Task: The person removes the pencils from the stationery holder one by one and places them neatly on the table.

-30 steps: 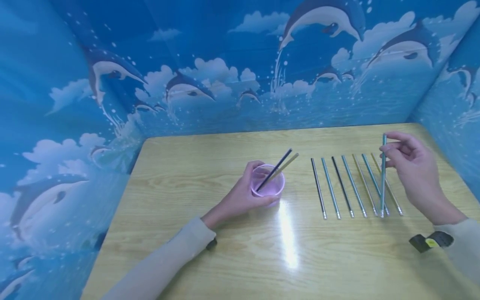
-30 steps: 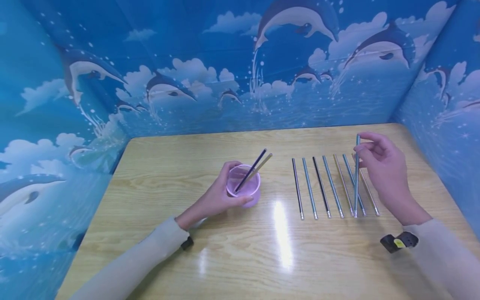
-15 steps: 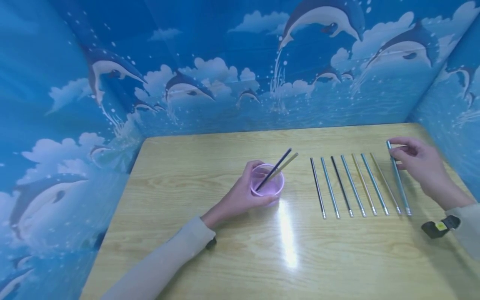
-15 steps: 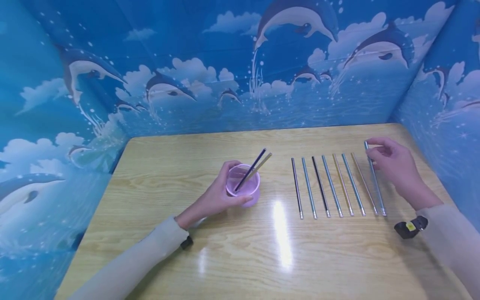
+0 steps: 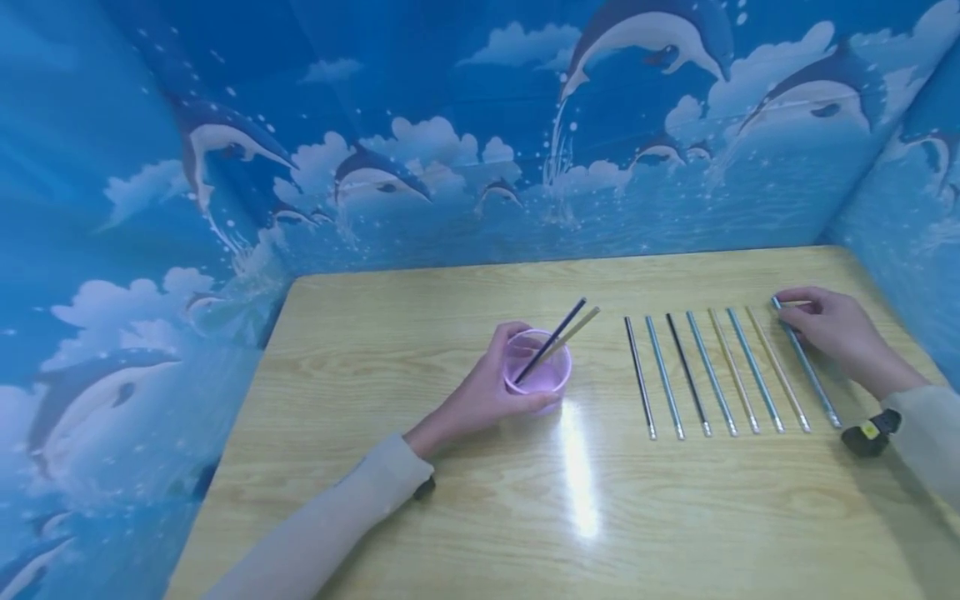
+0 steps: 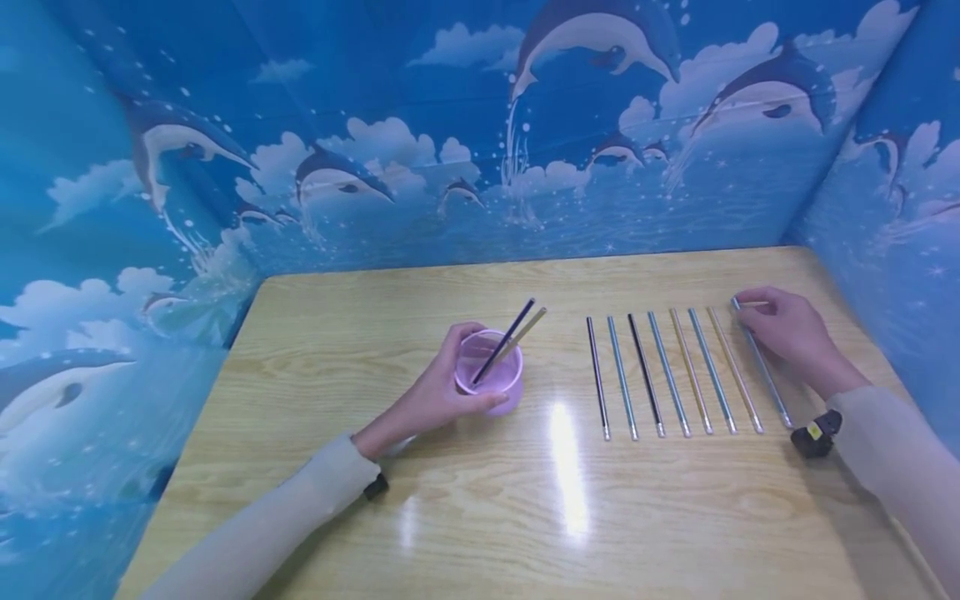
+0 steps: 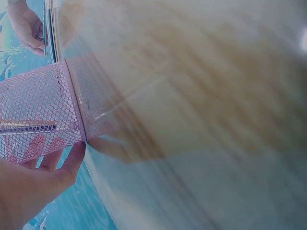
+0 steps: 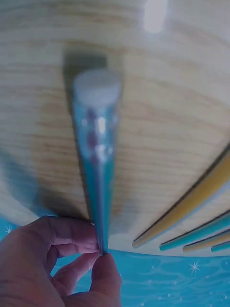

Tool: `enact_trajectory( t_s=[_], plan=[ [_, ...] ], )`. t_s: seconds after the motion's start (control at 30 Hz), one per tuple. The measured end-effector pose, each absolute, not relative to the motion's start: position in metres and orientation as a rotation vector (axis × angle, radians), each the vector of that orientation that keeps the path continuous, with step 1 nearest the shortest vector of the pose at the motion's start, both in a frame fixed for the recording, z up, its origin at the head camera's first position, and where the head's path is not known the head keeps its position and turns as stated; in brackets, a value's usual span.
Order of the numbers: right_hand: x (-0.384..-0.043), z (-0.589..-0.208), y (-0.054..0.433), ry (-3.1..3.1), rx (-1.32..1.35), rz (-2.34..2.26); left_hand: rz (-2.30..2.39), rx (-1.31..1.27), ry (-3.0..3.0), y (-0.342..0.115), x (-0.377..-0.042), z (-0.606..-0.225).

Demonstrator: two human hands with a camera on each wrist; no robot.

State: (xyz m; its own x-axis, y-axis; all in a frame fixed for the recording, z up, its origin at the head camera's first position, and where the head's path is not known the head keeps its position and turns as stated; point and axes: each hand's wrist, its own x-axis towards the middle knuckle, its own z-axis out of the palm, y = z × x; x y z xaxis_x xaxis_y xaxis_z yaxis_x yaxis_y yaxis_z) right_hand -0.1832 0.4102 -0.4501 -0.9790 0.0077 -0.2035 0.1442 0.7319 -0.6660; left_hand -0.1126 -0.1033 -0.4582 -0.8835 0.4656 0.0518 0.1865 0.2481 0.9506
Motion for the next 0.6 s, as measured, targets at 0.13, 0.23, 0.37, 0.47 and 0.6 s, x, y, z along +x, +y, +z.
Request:
enact_trajectory(
  t_s=[0.13,0.23,0.37,0.47,0.6],
  plan=[
    [-0.1867,-0.4513,0.4115,2.749,0.115,-1.0,1.663,0.61,2.3,-0.1041,-0.1128,-0.4578],
    [-0.1865,-0.4512,0.4107,2.772,0.099,-0.938,1.659,0.598,2.307,-0.1036,-0.112,-0.4571],
    [-0.1849,-0.4507,0.4068,2.809,0.07,-0.881,1.659,0.591,2.304,-0.1034,-0.1111,-0.4557],
    [-0.1829,-0.4522,0.4056,2.839,0.059,-0.87,1.658,0.589,2.3,-0.103,-0.1113,-0.4554],
    [-0.1814,-0.4547,0.4049,2.891,0.043,-0.847,1.667,0.584,2.287,-0.1023,-0.1116,-0.4557]
  ],
)
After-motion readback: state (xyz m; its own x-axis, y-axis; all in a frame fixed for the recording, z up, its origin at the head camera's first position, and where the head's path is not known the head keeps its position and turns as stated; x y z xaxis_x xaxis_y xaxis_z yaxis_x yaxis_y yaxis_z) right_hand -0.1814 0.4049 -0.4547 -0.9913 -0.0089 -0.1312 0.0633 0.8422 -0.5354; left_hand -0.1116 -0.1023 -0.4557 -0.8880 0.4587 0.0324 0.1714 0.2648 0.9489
